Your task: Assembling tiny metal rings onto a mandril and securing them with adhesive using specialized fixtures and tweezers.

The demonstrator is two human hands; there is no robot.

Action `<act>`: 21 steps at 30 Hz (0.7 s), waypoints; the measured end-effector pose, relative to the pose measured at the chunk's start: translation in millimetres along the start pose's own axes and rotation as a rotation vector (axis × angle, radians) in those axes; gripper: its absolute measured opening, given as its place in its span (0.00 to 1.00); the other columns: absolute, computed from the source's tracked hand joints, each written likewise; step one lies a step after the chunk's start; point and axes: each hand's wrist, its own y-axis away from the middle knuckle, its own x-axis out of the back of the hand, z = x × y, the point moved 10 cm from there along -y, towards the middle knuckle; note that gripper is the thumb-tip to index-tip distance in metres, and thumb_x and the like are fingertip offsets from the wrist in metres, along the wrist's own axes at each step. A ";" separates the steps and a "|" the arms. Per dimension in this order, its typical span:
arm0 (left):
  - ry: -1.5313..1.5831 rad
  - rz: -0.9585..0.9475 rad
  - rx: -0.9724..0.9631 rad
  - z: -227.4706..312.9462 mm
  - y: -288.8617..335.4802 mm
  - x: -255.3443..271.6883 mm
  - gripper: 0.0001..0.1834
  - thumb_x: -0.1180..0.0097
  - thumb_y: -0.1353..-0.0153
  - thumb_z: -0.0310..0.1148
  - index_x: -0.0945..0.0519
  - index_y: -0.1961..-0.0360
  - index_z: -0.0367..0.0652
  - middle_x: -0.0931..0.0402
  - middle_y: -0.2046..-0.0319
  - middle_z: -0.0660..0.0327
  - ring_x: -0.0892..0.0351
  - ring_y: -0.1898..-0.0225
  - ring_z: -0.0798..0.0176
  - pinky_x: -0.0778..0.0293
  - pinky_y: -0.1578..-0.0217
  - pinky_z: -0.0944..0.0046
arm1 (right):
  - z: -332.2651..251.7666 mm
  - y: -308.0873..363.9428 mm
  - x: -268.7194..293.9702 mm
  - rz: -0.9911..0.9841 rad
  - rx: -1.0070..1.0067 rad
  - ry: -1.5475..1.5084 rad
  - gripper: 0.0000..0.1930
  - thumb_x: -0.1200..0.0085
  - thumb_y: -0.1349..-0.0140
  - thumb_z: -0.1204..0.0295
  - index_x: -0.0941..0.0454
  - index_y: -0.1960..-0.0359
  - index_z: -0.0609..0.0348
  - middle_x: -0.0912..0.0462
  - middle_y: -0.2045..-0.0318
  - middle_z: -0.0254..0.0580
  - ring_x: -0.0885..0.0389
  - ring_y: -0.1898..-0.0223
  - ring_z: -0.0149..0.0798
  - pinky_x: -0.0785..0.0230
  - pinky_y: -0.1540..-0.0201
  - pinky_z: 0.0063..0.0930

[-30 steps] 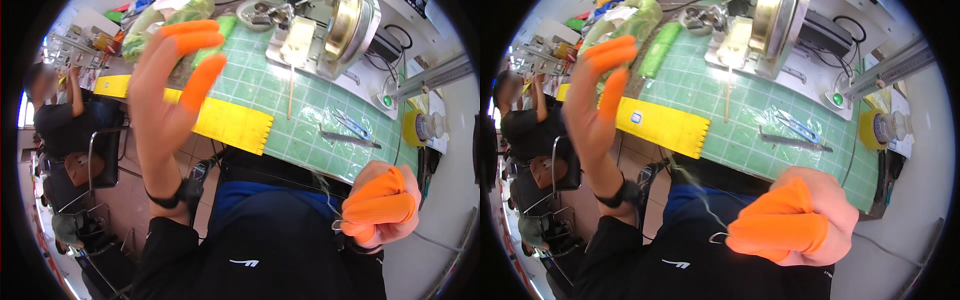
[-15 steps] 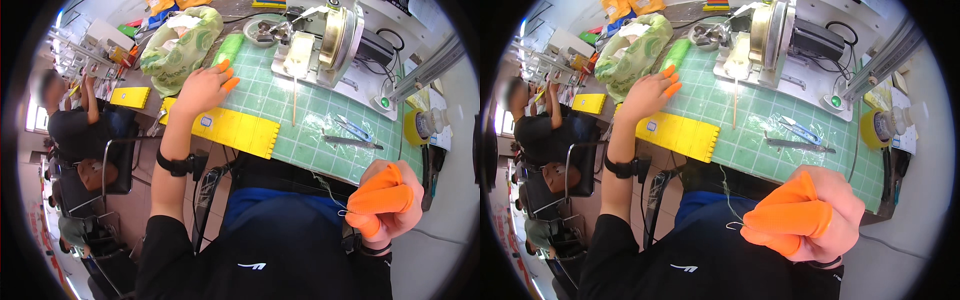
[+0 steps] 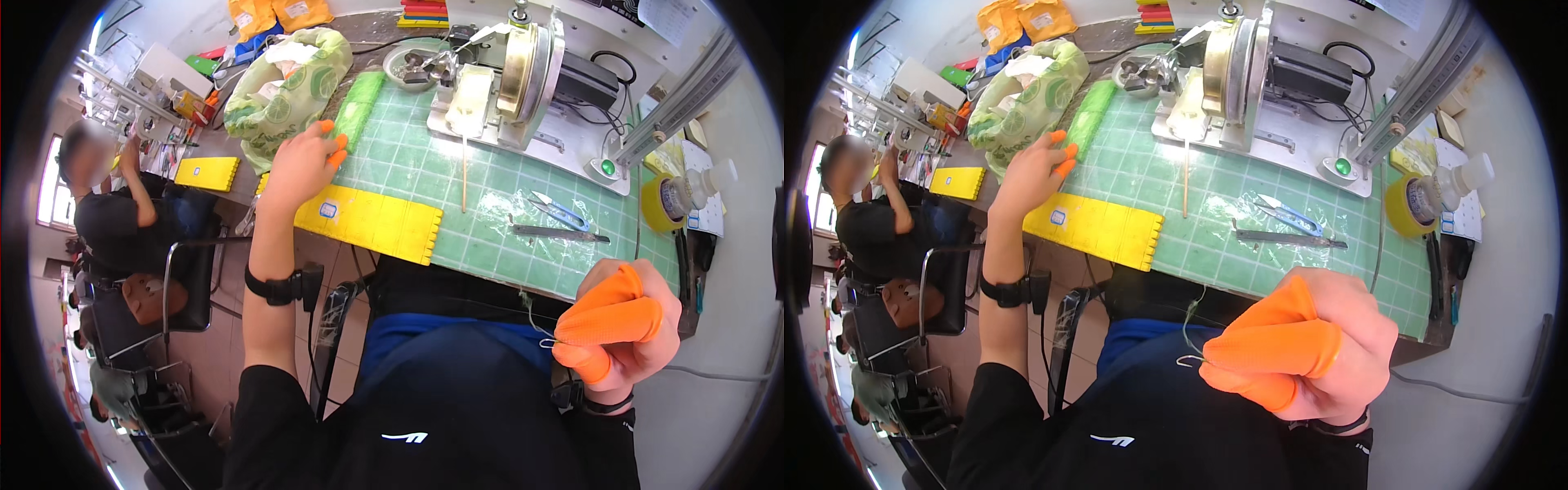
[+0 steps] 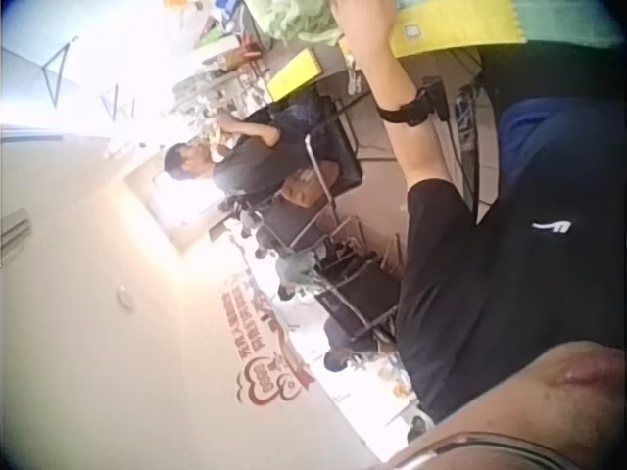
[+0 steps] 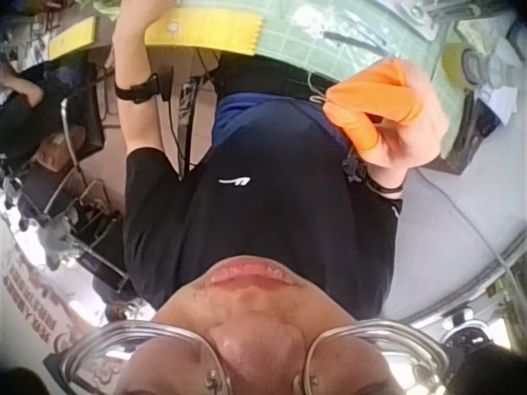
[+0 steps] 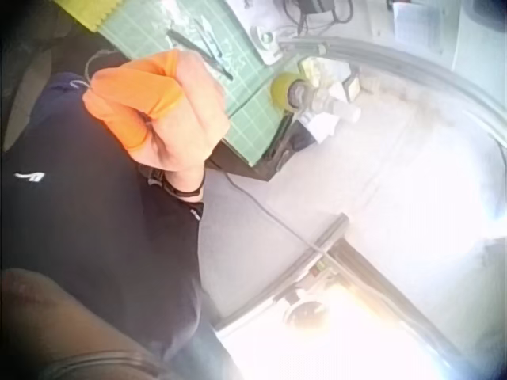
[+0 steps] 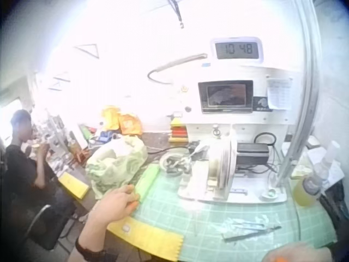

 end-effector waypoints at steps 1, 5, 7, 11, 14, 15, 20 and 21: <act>0.026 -0.037 0.055 -1.3 -2.4 6.8 0.14 0.39 0.35 0.34 0.13 0.50 0.44 0.22 0.41 0.52 0.17 0.51 0.45 0.24 0.47 0.51 | -3.7 -1.5 1.0 0.053 -0.006 0.014 0.15 0.22 0.55 0.68 0.15 0.69 0.58 0.23 0.76 0.35 0.27 0.81 0.31 0.42 0.80 0.23; 0.133 0.028 0.168 -6.5 3.6 28.3 0.11 0.39 0.35 0.32 0.12 0.55 0.42 0.19 0.45 0.52 0.16 0.53 0.49 0.23 0.50 0.55 | -3.5 -1.4 7.4 0.101 0.010 0.027 0.12 0.24 0.58 0.75 0.12 0.69 0.55 0.17 0.79 0.33 0.25 0.82 0.29 0.40 0.81 0.21; 0.360 0.137 0.161 9.8 7.8 51.2 0.11 0.37 0.37 0.33 0.11 0.56 0.42 0.17 0.48 0.54 0.16 0.54 0.52 0.23 0.51 0.57 | -0.7 2.4 11.0 0.076 -0.005 0.037 0.15 0.22 0.55 0.68 0.15 0.69 0.58 0.23 0.76 0.35 0.27 0.81 0.31 0.41 0.80 0.22; 0.803 0.354 0.031 55.7 26.0 119.8 0.10 0.33 0.41 0.29 0.11 0.60 0.36 0.14 0.59 0.54 0.15 0.58 0.58 0.23 0.56 0.64 | 4.6 0.8 11.9 0.189 -0.036 -0.023 0.13 0.24 0.58 0.75 0.12 0.69 0.56 0.17 0.79 0.33 0.26 0.82 0.29 0.41 0.81 0.21; 1.099 0.324 -0.184 99.1 35.5 148.0 0.09 0.31 0.46 0.25 0.12 0.63 0.33 0.14 0.64 0.52 0.14 0.62 0.57 0.23 0.60 0.63 | 8.0 0.1 7.8 0.131 -0.026 -0.025 0.13 0.24 0.58 0.74 0.12 0.69 0.57 0.17 0.79 0.34 0.26 0.82 0.29 0.41 0.81 0.21; 1.102 0.326 -0.177 105.6 39.4 146.7 0.09 0.31 0.46 0.25 0.12 0.63 0.33 0.14 0.64 0.52 0.14 0.62 0.57 0.23 0.60 0.63 | 9.3 0.4 6.3 0.124 -0.029 -0.026 0.13 0.24 0.58 0.74 0.12 0.69 0.57 0.17 0.79 0.34 0.26 0.82 0.29 0.41 0.81 0.21; 1.370 0.312 -0.281 120.8 49.3 146.9 0.14 0.24 0.55 0.32 0.14 0.71 0.32 0.16 0.69 0.51 0.19 0.72 0.57 0.25 0.67 0.55 | 10.3 1.7 5.1 0.143 -0.031 -0.033 0.13 0.23 0.57 0.73 0.12 0.69 0.58 0.18 0.79 0.34 0.27 0.83 0.30 0.42 0.82 0.21; 1.440 0.300 -0.392 124.7 52.4 150.8 0.15 0.22 0.57 0.30 0.14 0.70 0.33 0.16 0.69 0.52 0.19 0.73 0.58 0.26 0.67 0.53 | 10.8 2.4 4.9 0.142 -0.031 -0.034 0.13 0.23 0.57 0.73 0.12 0.69 0.58 0.18 0.79 0.34 0.27 0.83 0.30 0.42 0.82 0.21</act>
